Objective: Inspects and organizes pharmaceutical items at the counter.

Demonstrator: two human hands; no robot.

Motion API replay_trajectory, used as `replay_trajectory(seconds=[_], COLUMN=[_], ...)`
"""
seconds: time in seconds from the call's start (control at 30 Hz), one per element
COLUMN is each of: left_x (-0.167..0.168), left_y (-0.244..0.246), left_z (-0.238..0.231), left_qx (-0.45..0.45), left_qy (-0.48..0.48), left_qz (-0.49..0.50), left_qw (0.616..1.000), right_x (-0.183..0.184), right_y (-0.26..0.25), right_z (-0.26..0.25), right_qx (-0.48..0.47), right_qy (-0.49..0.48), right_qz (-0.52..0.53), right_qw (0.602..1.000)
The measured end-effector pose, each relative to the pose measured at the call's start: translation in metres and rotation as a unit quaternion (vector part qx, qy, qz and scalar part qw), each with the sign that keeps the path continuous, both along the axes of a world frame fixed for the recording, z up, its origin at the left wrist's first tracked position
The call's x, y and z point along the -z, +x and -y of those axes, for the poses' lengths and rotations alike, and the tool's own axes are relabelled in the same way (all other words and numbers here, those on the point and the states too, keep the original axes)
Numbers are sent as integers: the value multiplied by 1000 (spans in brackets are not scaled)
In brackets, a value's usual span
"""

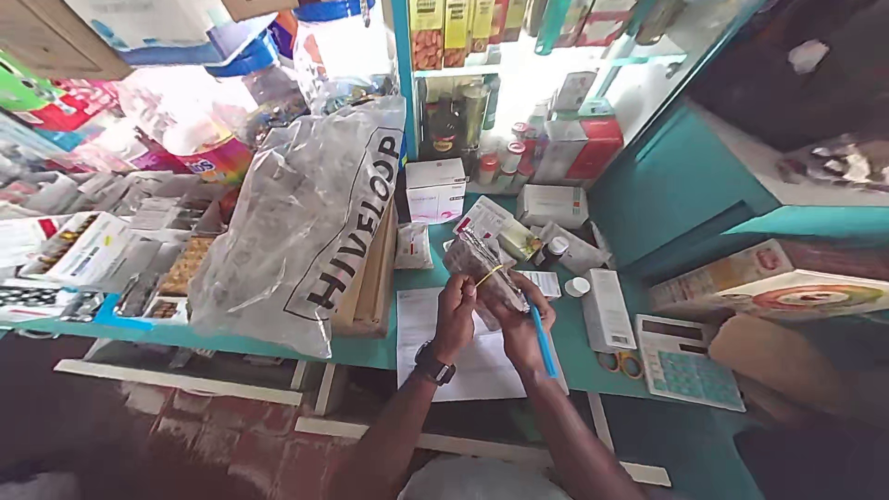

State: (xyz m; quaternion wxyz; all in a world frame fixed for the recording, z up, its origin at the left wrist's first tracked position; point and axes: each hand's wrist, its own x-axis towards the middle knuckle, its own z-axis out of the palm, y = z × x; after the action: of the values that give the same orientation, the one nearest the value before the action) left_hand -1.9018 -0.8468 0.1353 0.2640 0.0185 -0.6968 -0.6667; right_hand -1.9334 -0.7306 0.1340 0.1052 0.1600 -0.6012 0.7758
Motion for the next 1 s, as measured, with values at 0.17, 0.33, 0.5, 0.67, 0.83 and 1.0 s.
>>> replay_trajectory(seconds=[0.17,0.33,0.5,0.67,0.83,1.0], left_x=[-3,-11,-49,-61,-60,-58], left_y=[27,27,3,-7,-7,-5], left_z=[19,34,30,48,58,66], left_qx=[128,-59,-112,-186,-160,-115], left_qy=[-53,-161,-183,-166,-61,72], left_qz=[116,110,88,147,182,195], left_qw=[984,979,973,957,968,971], right_x=[8,12,15,9,4,-10], right_y=[-3,13,21,22,17,11], right_z=[-34,-39,-32,-36,-47,-66], right_qx=[44,11,-25,-65,-88,-115], right_qy=[66,149,186,189,170,69], right_qz=[-6,-29,-169,-253,-287,-255], right_qw=[997,988,968,947,939,958])
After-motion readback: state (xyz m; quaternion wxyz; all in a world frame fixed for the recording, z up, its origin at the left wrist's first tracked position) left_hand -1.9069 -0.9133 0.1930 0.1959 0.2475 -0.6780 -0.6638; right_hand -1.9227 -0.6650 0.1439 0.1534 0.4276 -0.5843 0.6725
